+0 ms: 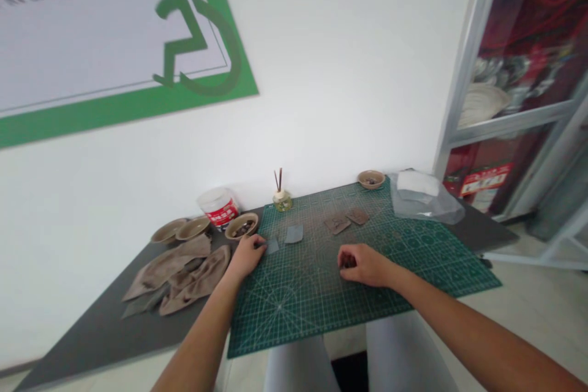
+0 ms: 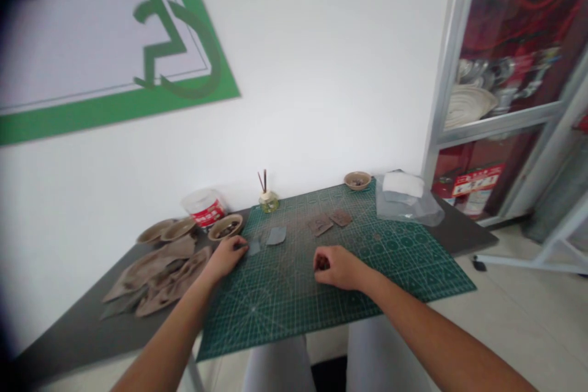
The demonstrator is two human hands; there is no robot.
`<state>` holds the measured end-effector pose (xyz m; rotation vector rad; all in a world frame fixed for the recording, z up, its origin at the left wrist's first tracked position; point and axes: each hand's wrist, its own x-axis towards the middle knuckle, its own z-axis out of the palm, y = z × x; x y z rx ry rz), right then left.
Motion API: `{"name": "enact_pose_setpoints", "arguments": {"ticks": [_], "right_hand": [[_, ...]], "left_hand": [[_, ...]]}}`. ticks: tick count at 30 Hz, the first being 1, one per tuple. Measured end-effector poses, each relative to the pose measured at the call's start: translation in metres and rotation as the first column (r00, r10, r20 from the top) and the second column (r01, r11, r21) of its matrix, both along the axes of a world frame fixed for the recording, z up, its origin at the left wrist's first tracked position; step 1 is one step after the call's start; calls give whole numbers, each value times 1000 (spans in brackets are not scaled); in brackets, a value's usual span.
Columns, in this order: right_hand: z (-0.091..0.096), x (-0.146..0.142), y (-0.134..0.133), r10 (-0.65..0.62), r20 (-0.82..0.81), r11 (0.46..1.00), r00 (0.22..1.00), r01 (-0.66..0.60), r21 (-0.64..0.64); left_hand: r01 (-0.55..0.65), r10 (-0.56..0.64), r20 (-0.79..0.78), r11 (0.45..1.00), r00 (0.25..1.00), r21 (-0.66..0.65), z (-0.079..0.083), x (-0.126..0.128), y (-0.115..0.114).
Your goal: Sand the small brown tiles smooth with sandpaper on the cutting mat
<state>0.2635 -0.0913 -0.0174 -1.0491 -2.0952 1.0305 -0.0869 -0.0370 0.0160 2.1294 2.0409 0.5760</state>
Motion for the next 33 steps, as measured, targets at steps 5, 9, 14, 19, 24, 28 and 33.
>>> {"name": "enact_pose_setpoints", "arguments": {"ticks": [5,9,14,19,24,28,33], "right_hand": [[-7,11,-8,-150,-165,989,975,147,-28],[-17,10,5,-217,-263,974,940,193,-116],[-25,2,15,-279,-286,959,917,251,-129],[-28,1,12,-266,-262,963,928,246,-109],[-21,3,5,-248,-174,969,953,248,-21],[-14,1,-2,-241,-91,967,966,247,63],[-13,-4,-7,-209,-12,970,978,208,124]], "left_hand": [[110,-109,-12,985,994,136,11,43,-45],[304,-278,-161,937,947,170,-4,106,-78],[436,-389,-298,893,872,113,-19,152,-87],[500,-469,-250,863,847,74,-24,152,-89],[450,-422,-211,886,882,110,-26,151,-90],[437,-409,-205,892,889,115,-27,152,-90],[433,-409,-201,897,890,89,-26,151,-90]]}}
